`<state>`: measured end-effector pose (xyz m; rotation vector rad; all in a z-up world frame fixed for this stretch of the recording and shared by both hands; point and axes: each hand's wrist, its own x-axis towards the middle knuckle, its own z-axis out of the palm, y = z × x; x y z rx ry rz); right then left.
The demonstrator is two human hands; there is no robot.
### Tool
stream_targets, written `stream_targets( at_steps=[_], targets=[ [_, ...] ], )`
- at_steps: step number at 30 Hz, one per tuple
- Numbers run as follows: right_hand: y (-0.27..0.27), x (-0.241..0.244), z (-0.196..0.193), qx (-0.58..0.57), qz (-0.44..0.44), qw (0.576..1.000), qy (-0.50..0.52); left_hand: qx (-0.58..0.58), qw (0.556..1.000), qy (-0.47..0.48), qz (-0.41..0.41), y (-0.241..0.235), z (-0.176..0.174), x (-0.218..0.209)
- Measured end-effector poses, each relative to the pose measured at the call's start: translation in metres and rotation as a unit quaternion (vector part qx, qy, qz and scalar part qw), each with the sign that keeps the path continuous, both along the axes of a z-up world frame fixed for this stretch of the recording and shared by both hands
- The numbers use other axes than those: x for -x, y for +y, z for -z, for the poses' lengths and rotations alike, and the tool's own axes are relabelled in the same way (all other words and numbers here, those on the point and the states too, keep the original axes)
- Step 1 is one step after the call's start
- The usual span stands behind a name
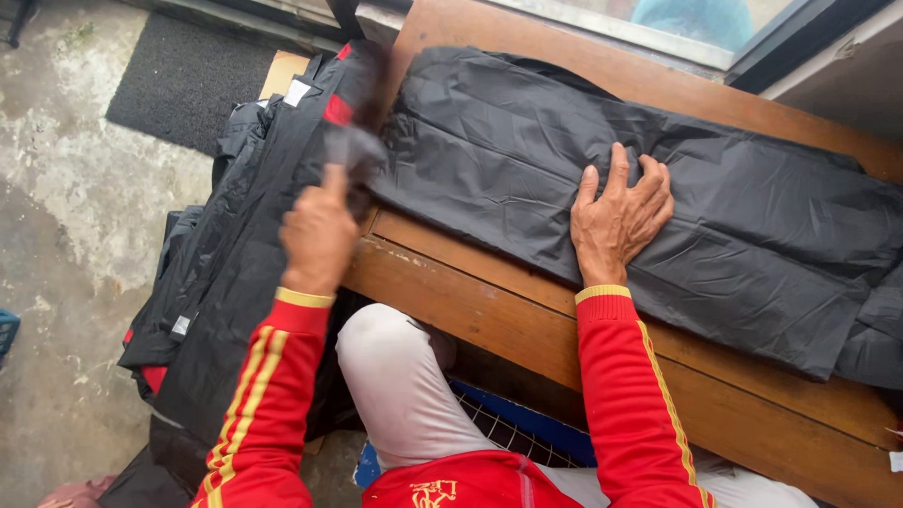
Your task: The person uses a feather duster to wipe a black garment on a wooden table, then folds it into a compact roll. The person repeats the wiping and folding process on the same garment multiple times.
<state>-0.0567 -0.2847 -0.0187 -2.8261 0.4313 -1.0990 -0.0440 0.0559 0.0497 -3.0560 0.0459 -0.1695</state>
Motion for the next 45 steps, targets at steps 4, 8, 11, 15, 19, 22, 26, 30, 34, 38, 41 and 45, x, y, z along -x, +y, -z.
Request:
stream_targets(
  at_steps=[4,8,11,15,19,22,26,30,34,38,41,45],
  targets=[
    [0.001,0.001,0.002,0.0,0.003,1.0,0.007,0.12,0.987,-0.098,0.042,0.006,-0.05,0.014],
    [0.002,0.001,-0.001,-0.008,-0.003,1.0,0.01,0.453,0.864,-0.038,0.216,-0.051,-0.06,0.034],
    [-0.001,0.004,0.005,-0.017,-0.004,0.999,0.027,0.545,0.799,0.073,0.243,-0.093,-0.032,0.038],
    [0.0,0.005,0.005,-0.044,0.006,0.998,0.047,0.586,0.753,0.248,0.168,-0.136,0.036,0.014],
    [0.0,0.003,0.0,-0.014,-0.004,1.0,0.027,0.593,0.769,0.184,0.151,-0.12,0.086,-0.024],
    [0.001,0.002,0.002,-0.025,0.001,1.0,0.017,0.632,0.76,0.132,0.072,-0.079,0.07,-0.054],
    [0.003,0.002,-0.001,-0.029,0.001,0.999,0.014,0.719,0.685,0.084,-0.079,-0.056,0.061,-0.087],
    [0.002,0.001,0.0,-0.03,0.007,0.999,0.01,0.745,0.654,0.132,0.007,-0.087,0.026,-0.051],
    [0.0,0.002,0.003,-0.026,0.014,1.0,0.01,0.791,0.569,0.226,0.01,-0.15,0.039,-0.002],
    [-0.007,-0.001,0.016,-0.035,0.013,0.999,0.01,0.819,0.528,0.225,-0.007,-0.192,0.075,-0.01],
    [-0.013,0.003,0.018,-0.053,-0.002,0.997,0.059,0.78,0.594,0.186,0.056,-0.203,0.085,-0.024],
    [0.0,0.002,-0.01,-0.055,-0.041,0.994,0.089,0.732,0.673,0.107,0.027,-0.195,0.086,-0.035]
  ],
)
